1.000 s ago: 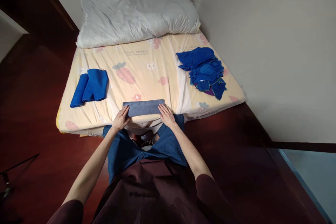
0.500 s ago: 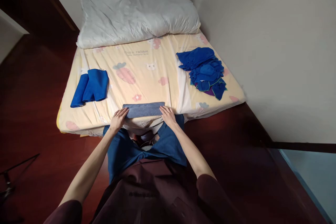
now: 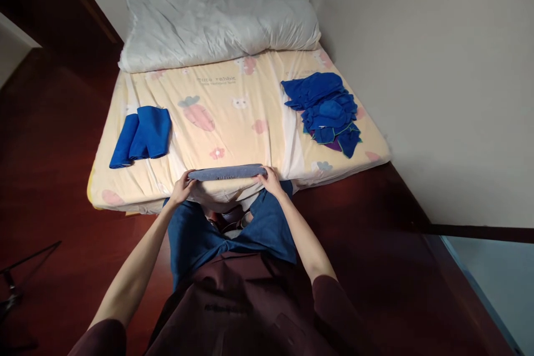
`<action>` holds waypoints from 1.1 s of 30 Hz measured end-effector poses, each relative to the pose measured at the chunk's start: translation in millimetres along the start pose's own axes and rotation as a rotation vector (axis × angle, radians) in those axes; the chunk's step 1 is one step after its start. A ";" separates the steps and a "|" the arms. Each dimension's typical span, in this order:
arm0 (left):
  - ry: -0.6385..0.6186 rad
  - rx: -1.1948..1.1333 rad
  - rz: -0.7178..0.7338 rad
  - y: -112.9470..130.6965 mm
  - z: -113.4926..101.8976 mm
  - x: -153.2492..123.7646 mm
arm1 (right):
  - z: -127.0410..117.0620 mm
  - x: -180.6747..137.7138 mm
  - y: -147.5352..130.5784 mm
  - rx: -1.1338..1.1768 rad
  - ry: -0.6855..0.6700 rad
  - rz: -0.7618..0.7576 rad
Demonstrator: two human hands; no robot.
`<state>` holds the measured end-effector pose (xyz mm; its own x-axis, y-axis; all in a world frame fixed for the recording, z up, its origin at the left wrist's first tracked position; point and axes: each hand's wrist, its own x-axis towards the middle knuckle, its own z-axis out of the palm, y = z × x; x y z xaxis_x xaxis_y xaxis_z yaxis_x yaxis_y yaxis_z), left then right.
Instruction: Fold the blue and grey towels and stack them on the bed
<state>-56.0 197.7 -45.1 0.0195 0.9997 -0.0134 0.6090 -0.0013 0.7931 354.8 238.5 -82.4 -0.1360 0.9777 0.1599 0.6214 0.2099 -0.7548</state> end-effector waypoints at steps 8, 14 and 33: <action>0.146 0.072 -0.216 1.1 9.7 44.0 | 19.0 37.0 -4.2 0.096 0.097 0.232; 0.133 0.188 -0.249 -5.7 14.1 57.3 | 17.3 48.7 -11.3 0.052 0.102 0.289; 0.175 0.242 -0.154 -7.4 12.7 28.0 | 8.7 44.8 -10.8 0.046 0.036 0.269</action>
<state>-49.8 225.3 -59.1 -0.2111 0.9775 -0.0007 0.7654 0.1658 0.6219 335.3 280.0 -72.6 0.0569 0.9980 -0.0286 0.5959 -0.0569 -0.8010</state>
